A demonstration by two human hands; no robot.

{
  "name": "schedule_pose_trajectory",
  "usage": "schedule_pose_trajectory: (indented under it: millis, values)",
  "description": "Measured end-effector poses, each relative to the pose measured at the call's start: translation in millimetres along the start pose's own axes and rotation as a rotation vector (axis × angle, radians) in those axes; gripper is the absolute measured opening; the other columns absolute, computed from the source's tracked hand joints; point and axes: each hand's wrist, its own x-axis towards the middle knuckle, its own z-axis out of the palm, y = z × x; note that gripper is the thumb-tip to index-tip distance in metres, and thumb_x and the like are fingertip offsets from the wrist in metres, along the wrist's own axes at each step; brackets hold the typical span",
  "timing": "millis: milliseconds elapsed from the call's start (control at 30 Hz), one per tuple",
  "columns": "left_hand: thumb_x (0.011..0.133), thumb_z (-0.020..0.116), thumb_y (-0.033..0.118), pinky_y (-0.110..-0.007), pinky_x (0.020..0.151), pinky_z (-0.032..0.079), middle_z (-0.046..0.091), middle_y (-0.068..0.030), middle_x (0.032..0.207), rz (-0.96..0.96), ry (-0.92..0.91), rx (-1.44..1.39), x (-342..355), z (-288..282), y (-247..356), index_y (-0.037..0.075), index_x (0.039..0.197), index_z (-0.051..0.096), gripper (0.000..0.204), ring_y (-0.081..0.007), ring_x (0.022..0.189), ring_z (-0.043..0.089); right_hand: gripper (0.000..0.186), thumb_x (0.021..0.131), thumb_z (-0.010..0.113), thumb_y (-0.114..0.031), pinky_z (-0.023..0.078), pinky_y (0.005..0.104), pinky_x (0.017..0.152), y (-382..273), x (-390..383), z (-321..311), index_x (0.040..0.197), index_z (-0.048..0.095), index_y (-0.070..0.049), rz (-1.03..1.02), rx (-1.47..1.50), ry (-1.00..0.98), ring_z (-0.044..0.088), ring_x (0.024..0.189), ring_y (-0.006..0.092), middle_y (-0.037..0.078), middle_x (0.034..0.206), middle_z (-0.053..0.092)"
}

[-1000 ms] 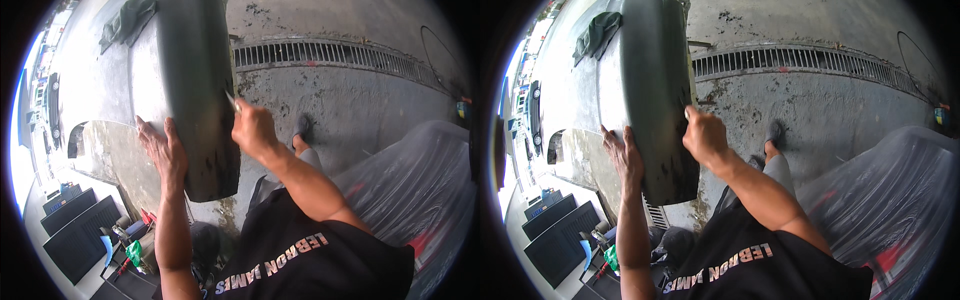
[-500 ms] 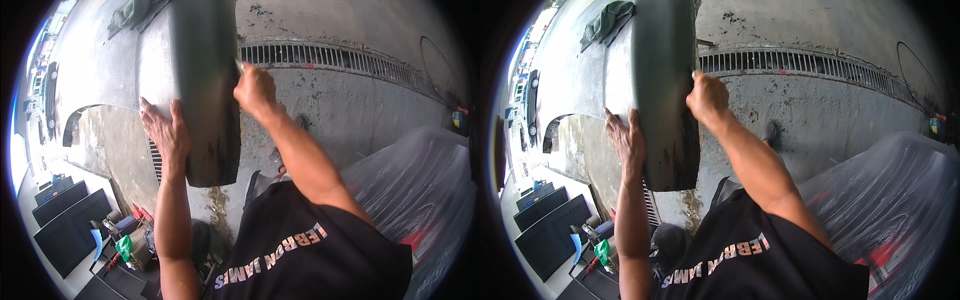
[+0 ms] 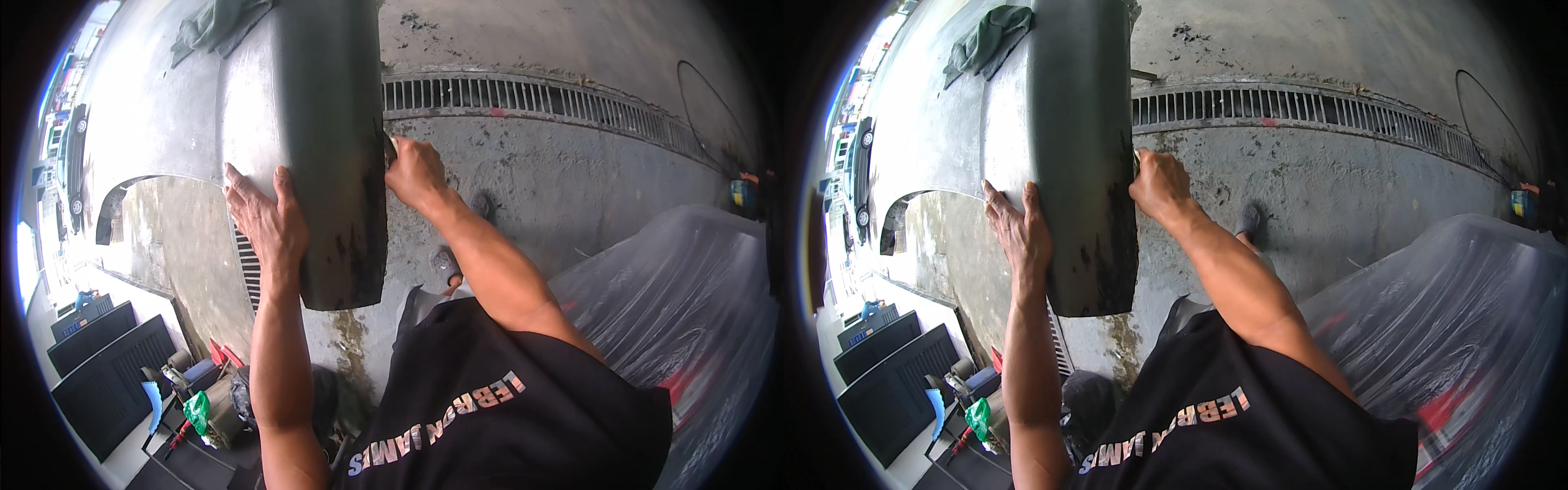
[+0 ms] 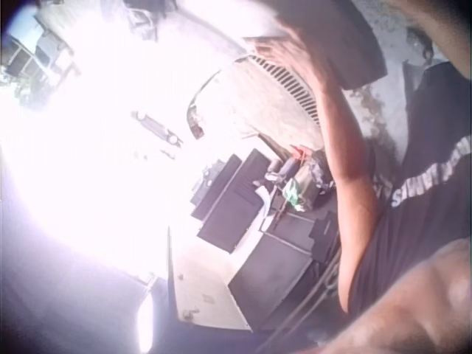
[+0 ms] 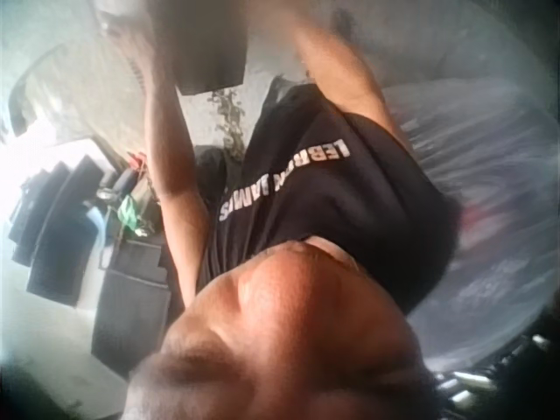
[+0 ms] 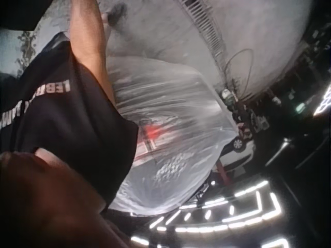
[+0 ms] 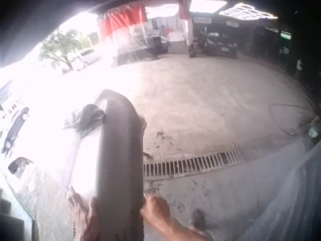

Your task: The person sands a large gray car fender with a sanding block, moving the block across the surface in repeated strokes. The person repositions the fender on a metal stand and continues sanding different areas.

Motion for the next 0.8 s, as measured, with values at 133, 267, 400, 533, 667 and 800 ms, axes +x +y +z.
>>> schedule_pose_trajectory:
  millis: [133,267,400,533,667,800]
  values:
    - [0.104,0.053,0.047,-0.055,0.125,0.019,0.028,-0.0338,0.16,-0.03,-0.022,0.0,-5,0,-4,-0.006,0.162,0.015,0.087,-0.0483,0.152,0.025,0.045,0.091,0.064,-0.001,0.06,0.0454,0.069,2,-43,-39,0.136,0.064,-0.001,0.012,0.079,0.017,0.075,0.075,0.0398,0.028,0.084,0.073]
    - [0.104,0.054,0.047,-0.054,0.125,0.019,0.029,-0.0336,0.159,-0.008,-0.024,0.0,-3,-2,-5,-0.007,0.162,0.016,0.088,-0.0481,0.151,0.026,0.037,0.098,0.061,-0.005,0.059,0.0468,0.057,-26,-46,-50,0.133,0.063,0.006,-0.13,0.162,0.124,0.073,0.061,0.0378,0.027,0.072,0.07]
    - [0.103,0.054,0.047,-0.054,0.125,0.02,0.03,-0.0337,0.158,-0.002,-0.008,-0.014,3,0,3,-0.007,0.162,0.016,0.088,-0.0485,0.15,0.027,0.034,0.095,0.058,-0.002,0.059,0.0479,0.058,-26,8,-24,0.127,0.065,0.008,-0.107,0.079,0.16,0.073,0.062,0.0388,0.027,0.072,0.07]
    - [0.103,0.056,0.046,-0.055,0.124,0.02,0.03,-0.034,0.158,0.004,0.007,0.006,-3,2,-8,-0.007,0.161,0.018,0.088,-0.0486,0.15,0.028,0.032,0.091,0.059,0.001,0.059,0.0471,0.057,-27,-6,-24,0.122,0.066,0.009,-0.259,0.082,0.207,0.074,0.063,0.0375,0.029,0.072,0.07]
    - [0.103,0.057,0.045,-0.055,0.124,0.02,0.031,-0.0346,0.157,0.036,-0.001,-0.01,-5,1,-5,-0.007,0.161,0.019,0.087,-0.0486,0.15,0.028,0.028,0.091,0.06,0.001,0.058,0.048,0.061,-13,14,-16,0.118,0.067,0.006,-0.097,0.074,0.184,0.073,0.068,0.0415,0.027,0.074,0.07]
    - [0.102,0.057,0.045,-0.056,0.123,0.021,0.034,-0.0347,0.155,0.021,0.028,0.018,-3,2,-3,-0.006,0.161,0.02,0.086,-0.0494,0.149,0.029,0.022,0.094,0.061,-0.003,0.057,0.047,0.065,-27,-7,-24,0.115,0.068,0.002,-0.147,0.137,0.171,0.072,0.076,0.0451,0.027,0.079,0.07]
